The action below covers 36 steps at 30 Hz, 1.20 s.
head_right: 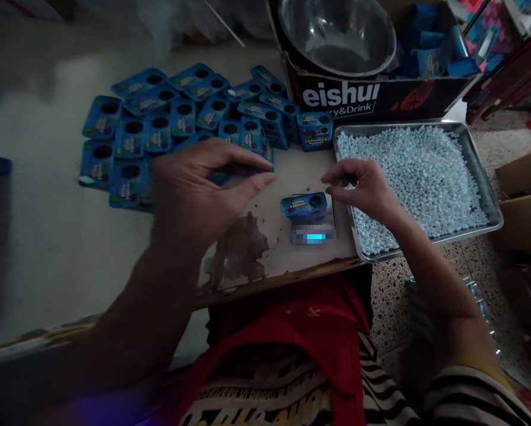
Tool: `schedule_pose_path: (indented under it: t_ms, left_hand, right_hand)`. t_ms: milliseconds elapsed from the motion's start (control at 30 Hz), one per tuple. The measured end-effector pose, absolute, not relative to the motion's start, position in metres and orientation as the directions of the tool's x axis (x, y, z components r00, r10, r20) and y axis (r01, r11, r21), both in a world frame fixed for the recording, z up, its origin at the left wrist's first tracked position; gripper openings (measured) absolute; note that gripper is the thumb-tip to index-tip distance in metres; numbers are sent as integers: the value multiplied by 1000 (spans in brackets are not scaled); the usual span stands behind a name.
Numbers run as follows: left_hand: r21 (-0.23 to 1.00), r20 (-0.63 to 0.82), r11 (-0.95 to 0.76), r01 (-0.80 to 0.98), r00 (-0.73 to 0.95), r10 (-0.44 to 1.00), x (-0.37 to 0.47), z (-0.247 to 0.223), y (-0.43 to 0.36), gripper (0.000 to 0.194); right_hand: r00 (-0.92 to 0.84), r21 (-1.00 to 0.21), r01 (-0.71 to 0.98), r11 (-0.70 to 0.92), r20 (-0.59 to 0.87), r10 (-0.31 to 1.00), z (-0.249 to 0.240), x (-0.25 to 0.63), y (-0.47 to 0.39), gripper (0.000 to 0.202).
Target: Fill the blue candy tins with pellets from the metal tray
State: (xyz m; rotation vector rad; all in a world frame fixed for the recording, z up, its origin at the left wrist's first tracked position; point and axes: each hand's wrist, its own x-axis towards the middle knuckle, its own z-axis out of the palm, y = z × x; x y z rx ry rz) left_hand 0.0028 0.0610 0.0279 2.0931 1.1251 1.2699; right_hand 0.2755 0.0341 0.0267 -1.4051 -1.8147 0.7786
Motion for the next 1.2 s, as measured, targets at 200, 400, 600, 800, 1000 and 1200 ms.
schedule_pose_path:
  t_ms: [200,400,600,800,1000,1200]
  left_hand:
    - [724,526,-530,442,142,838,-36,23,52,4]
    - [642,598,-596,483,171,783,-28,13,46,5]
    - [607,563,-611,508,267,782,-18,6,46,8]
    - [501,624,-651,570,282,728,-5,5,33,20]
    - [485,307,-579,655,493,814,37,-7,17,67]
    - [488,306,-598,636,517,799,15,6,14,38]
  right_hand:
    - [-306,-641,678,359,199,931,38,257,24,18]
    - [107,-852,495,168,252,962,27,288,30,4]
    - [310,-928,366,71,194,931,7,320,42,14]
    - [218,-752,630,194,411,885,2,321,74,27]
    - [41,-403,900,168,462,886,-1,303,89,51]
    - [-233,-355,836,419,461,856,-14,264,85,31]
